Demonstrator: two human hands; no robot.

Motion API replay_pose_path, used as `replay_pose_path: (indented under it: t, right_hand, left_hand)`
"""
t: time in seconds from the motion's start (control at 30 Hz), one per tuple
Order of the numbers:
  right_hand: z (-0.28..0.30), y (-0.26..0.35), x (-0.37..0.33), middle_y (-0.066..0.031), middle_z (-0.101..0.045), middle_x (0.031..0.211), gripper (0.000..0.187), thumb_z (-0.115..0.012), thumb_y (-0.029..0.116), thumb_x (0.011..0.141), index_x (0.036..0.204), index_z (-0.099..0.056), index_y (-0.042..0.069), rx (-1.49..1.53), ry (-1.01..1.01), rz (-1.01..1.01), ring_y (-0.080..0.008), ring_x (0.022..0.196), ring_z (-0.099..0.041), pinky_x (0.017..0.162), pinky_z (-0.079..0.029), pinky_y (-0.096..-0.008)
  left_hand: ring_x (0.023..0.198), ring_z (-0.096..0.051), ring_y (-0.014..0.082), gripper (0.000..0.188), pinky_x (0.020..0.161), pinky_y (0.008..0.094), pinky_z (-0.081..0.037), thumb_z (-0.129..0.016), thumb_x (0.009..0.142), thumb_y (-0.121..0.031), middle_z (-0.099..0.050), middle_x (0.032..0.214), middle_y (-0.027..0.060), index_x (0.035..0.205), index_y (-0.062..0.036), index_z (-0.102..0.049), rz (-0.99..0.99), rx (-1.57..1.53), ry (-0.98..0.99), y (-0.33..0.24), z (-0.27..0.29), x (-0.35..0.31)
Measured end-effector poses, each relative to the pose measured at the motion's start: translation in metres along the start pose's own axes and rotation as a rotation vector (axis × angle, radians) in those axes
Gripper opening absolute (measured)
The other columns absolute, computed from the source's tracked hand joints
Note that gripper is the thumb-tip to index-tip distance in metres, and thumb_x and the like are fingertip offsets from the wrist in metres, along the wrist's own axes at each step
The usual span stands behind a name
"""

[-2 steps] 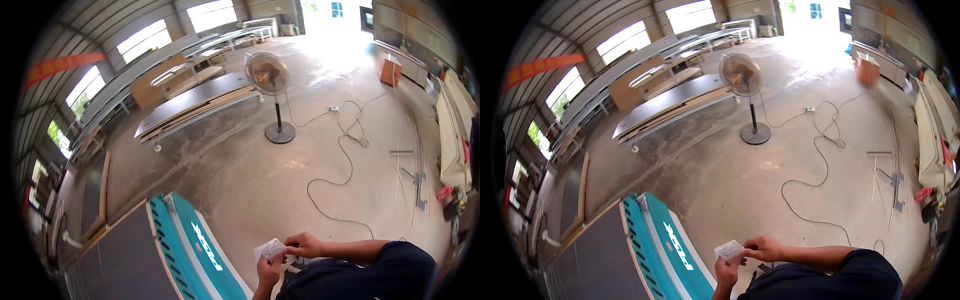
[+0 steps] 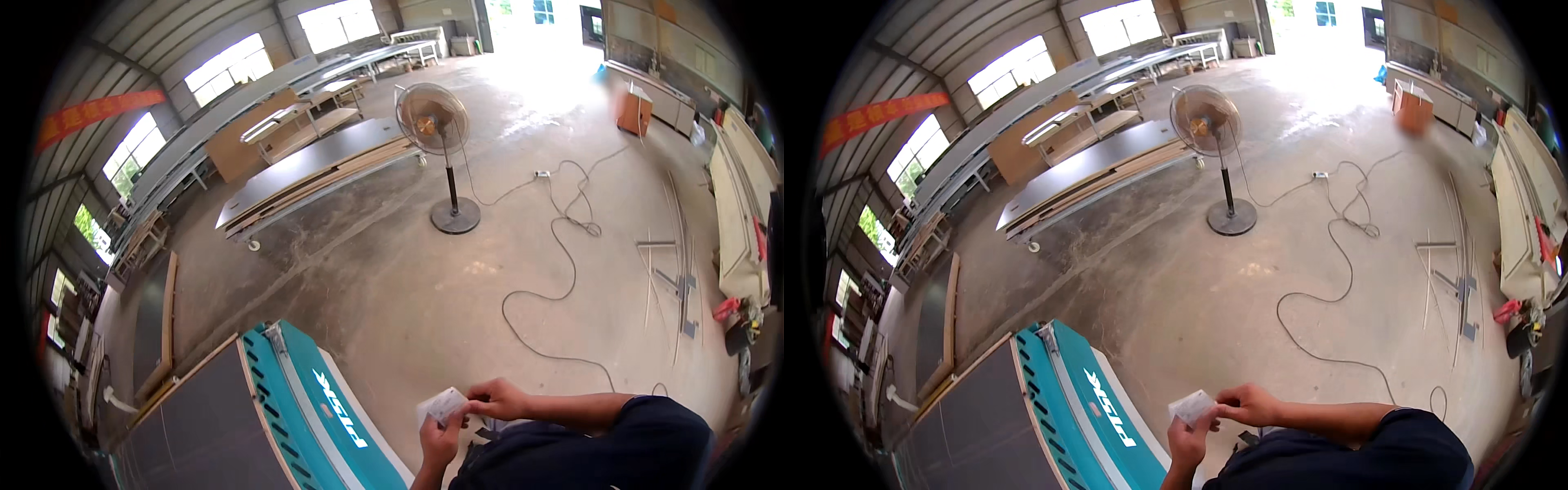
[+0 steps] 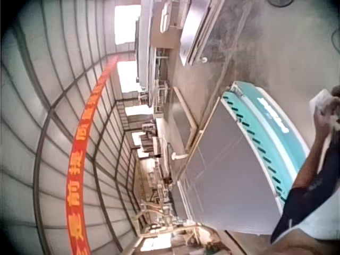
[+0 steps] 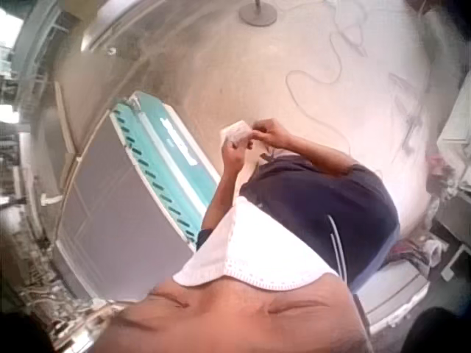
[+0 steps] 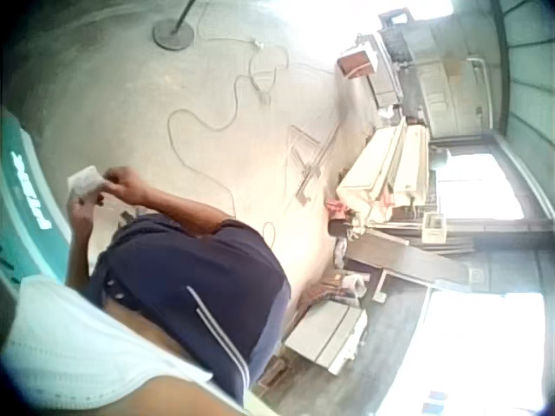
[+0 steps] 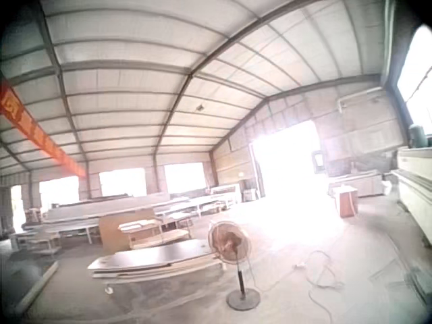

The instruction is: The person operates a control panel for a wood-cutting machine, then peels adhesive labels from a roll and applies them to specific sections of a large grey composite panel. After applying the labels, the person removes waste material strips from around the panel and places them onto a wooden scrap pile.

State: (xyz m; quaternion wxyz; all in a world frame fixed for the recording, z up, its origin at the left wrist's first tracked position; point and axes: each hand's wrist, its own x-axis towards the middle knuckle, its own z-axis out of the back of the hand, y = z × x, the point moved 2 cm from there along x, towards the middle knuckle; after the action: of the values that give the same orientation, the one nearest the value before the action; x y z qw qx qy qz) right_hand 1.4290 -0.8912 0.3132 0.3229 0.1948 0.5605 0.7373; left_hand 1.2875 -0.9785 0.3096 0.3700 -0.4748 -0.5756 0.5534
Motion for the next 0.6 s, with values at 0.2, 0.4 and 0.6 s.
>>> replay_pose_path:
  t: [0.2,0.4,0.6]
  right_hand:
    - [0.052,-0.047,0.160,-0.0037,-0.063,0.081,0.023,-0.062,0.013,0.085,0.104,-0.059,-0.001,0.384,-0.224,-0.062,-0.0092,0.075,-0.057,0.070,-0.048,-0.0248]
    - [0.074,-0.040,0.366,-0.0031,-0.061,0.080,0.024,-0.063,0.013,0.083,0.102,-0.059,-0.002,0.362,-0.121,-0.104,-0.0081,0.073,-0.054,0.068,-0.046,-0.0246]
    - [0.067,0.009,0.592,-0.0040,-0.060,0.079,0.021,-0.061,0.014,0.086,0.098,-0.058,-0.002,0.164,0.142,0.193,-0.0100,0.073,-0.055,0.068,-0.045,-0.0253]
  left_hand:
    - [0.070,-0.059,0.0149,0.021,0.063,0.0274,-0.049,-0.054,0.086,-0.003,-0.061,0.087,0.0100,0.105,0.0016,-0.048,-0.049,0.088,0.055,-0.023,0.056,0.206]
    - [0.071,-0.059,0.0143,0.029,0.064,0.0278,-0.051,-0.058,0.088,-0.009,-0.061,0.090,0.0099,0.110,0.0009,-0.043,-0.095,0.009,-0.113,-0.066,0.147,0.360]
    - [0.073,-0.060,0.0148,0.029,0.064,0.0279,-0.052,-0.057,0.088,-0.007,-0.061,0.092,0.0103,0.112,0.0002,-0.043,-0.180,-0.130,-0.332,-0.077,0.262,0.498]
